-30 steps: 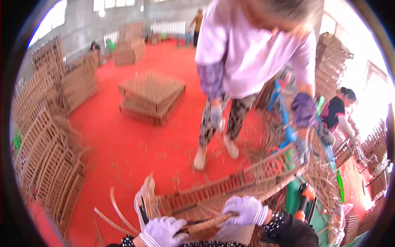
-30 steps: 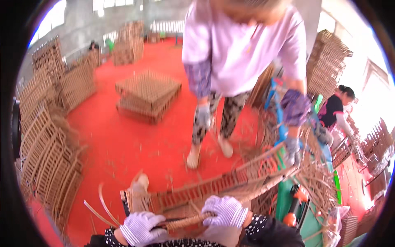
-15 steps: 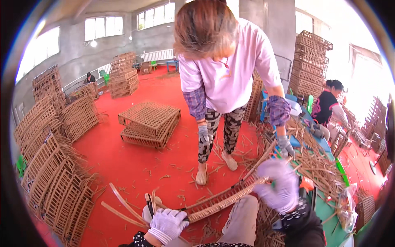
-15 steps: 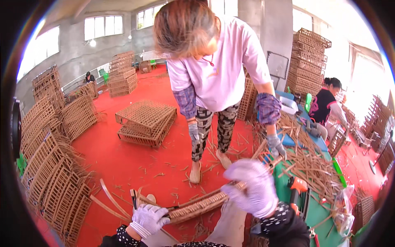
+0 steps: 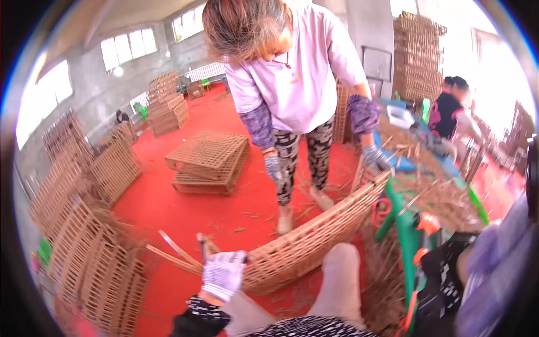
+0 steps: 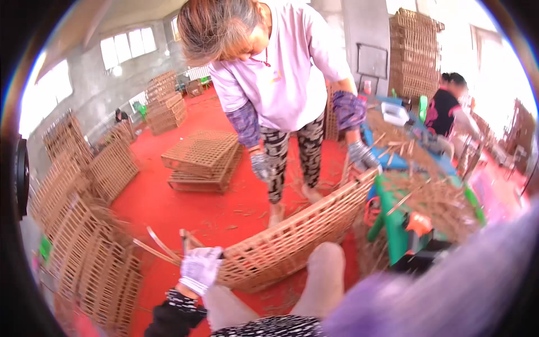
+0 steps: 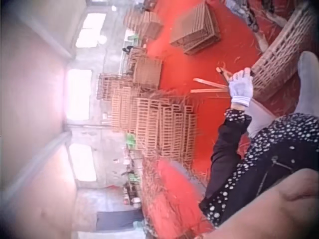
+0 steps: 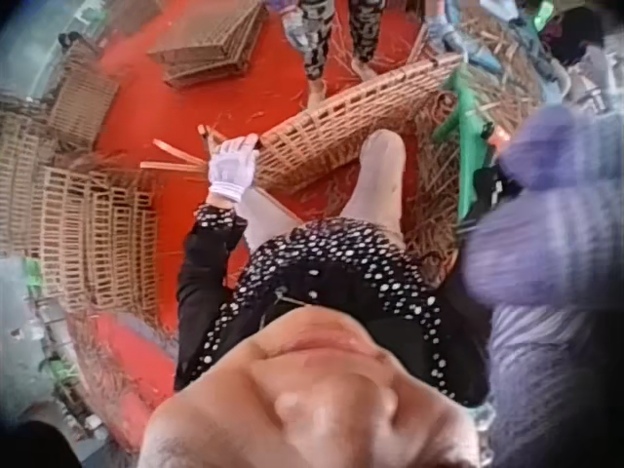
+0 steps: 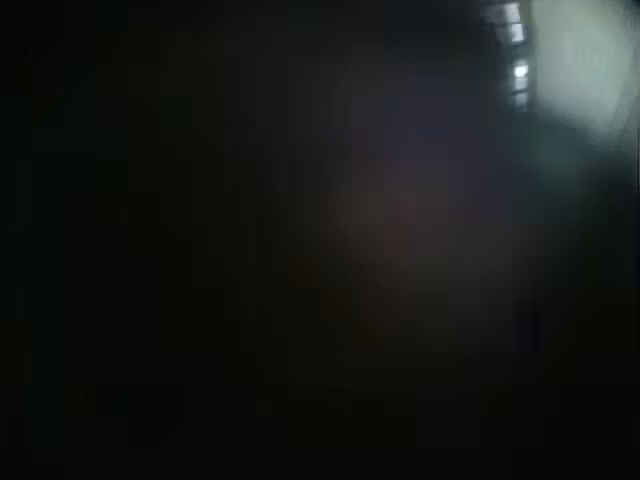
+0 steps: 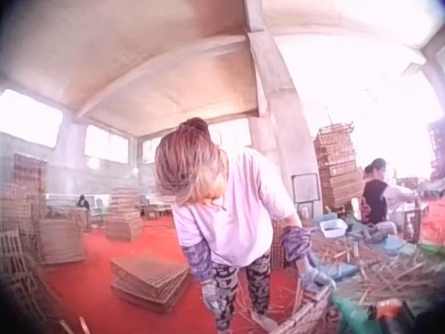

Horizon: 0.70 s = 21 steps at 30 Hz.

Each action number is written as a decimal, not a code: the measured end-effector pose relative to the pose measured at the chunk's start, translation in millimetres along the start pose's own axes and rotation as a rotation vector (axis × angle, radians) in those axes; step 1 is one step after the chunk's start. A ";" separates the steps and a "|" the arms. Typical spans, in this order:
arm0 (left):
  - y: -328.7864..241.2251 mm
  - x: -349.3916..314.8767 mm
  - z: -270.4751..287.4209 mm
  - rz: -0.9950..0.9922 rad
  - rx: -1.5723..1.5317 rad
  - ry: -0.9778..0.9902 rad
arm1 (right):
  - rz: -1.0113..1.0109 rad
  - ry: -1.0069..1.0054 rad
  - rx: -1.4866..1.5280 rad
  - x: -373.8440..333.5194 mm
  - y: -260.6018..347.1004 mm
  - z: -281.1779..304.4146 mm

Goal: The recorder is weaving and fastening wooden slats to assemble a crate or furniture piece.

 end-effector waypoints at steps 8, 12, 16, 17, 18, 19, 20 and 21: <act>27.6 -25.3 1.3 -0.035 0.130 -0.094 | -0.107 0.054 0.001 -13.3 34.0 14.7; 49.1 -3.4 3.0 0.043 0.003 -0.150 | -0.116 0.051 -0.014 -14.8 41.6 8.8; 80.9 33.3 -14.6 0.142 0.033 -0.034 | -0.085 0.023 -0.048 -8.3 25.0 17.1; 83.3 39.7 -14.4 0.073 0.113 -0.063 | -0.085 0.023 -0.056 -6.6 21.6 14.3; 85.1 45.9 -12.6 0.079 0.079 -0.036 | -0.096 0.024 -0.077 -6.0 20.5 8.6; 96.8 48.4 -16.6 0.115 0.011 -0.022 | -0.107 0.027 -0.094 -7.3 20.1 4.0; 107.4 48.7 -19.1 0.078 0.000 -0.029 | -0.126 0.027 -0.109 -12.7 17.8 1.1; 126.6 36.5 -18.0 0.160 0.043 0.029 | -0.152 0.029 -0.079 -24.4 1.7 -5.3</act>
Point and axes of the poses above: each hand's wrist, its own x-axis towards the middle knuckle, its own z-axis out of the back of the hand, y = z × x, the point moved 8 cm from there along x, towards the middle knuckle, and after that the axes turned 14 degrees about -x, right-handed, at the moved point
